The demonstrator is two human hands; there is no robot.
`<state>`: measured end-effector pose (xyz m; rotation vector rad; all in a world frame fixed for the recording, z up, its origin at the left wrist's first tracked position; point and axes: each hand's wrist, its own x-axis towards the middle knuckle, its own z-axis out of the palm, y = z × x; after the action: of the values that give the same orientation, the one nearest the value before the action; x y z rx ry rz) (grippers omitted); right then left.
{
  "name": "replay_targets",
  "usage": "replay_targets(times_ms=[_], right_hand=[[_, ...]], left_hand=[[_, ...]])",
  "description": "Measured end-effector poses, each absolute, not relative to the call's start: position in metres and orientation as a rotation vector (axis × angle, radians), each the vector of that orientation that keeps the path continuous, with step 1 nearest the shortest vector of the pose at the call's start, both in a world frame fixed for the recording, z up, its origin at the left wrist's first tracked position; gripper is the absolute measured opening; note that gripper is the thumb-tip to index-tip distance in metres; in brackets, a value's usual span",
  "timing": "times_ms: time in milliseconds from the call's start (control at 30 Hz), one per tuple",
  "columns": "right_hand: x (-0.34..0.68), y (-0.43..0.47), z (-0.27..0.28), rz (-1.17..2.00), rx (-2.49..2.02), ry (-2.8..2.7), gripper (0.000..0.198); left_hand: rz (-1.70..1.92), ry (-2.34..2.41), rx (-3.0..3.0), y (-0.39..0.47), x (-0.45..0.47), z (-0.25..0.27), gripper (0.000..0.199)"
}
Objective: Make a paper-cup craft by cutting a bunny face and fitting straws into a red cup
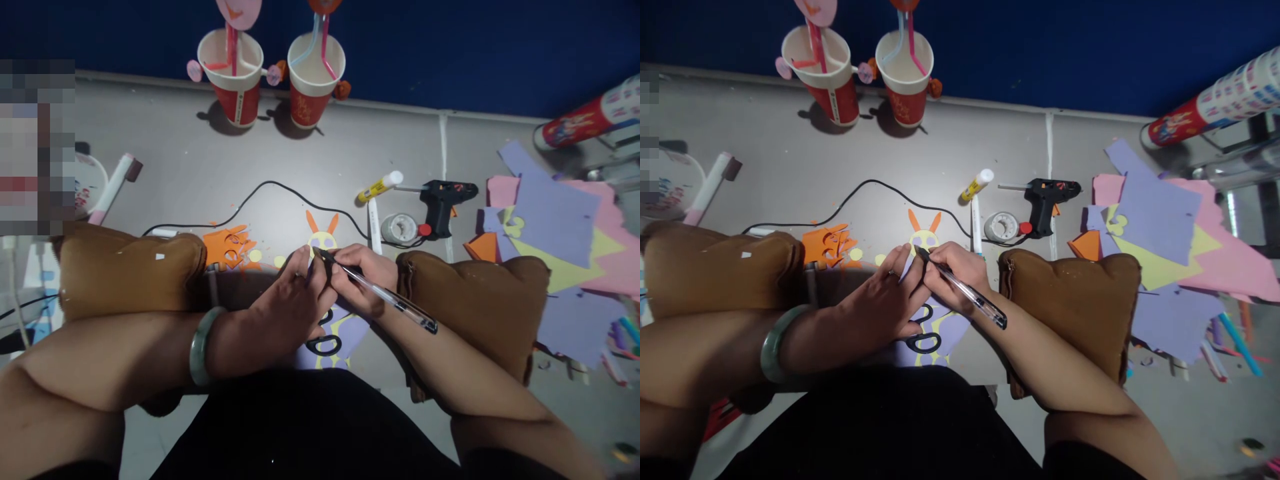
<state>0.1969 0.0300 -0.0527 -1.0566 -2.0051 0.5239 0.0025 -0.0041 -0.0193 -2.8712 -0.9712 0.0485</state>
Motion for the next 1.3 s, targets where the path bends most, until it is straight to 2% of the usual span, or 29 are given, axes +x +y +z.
replay_targets(times_ms=[200, 467, 700, 1067, 1300], right_hand=[[0.1966, 0.0298, -0.0514, 0.526, -1.057, -2.023, 0.017], [0.1957, 0.0313, -0.0544, 0.499, -1.043, -2.026, 0.014], [0.1957, 0.0306, -0.0551, 0.476, -1.050, -2.028, 0.012], [0.1956, 0.0309, -0.0522, 0.467, -1.073, -2.039, 0.015], [0.1961, 0.0305, -0.0517, 0.452, -1.098, -2.038, 0.014]], left_hand=[[0.042, -0.971, -2.850, -0.0048, 0.0041, -0.0218, 0.108], [0.014, -0.997, -2.866, -0.0053, 0.0034, -0.0194, 0.102], [0.006, -0.983, -2.852, -0.0058, 0.0026, -0.0201, 0.106], [0.018, -1.011, -2.917, -0.0066, 0.0018, -0.0223, 0.092], [0.065, -1.006, -2.933, -0.0060, 0.0019, -0.0202, 0.094]])
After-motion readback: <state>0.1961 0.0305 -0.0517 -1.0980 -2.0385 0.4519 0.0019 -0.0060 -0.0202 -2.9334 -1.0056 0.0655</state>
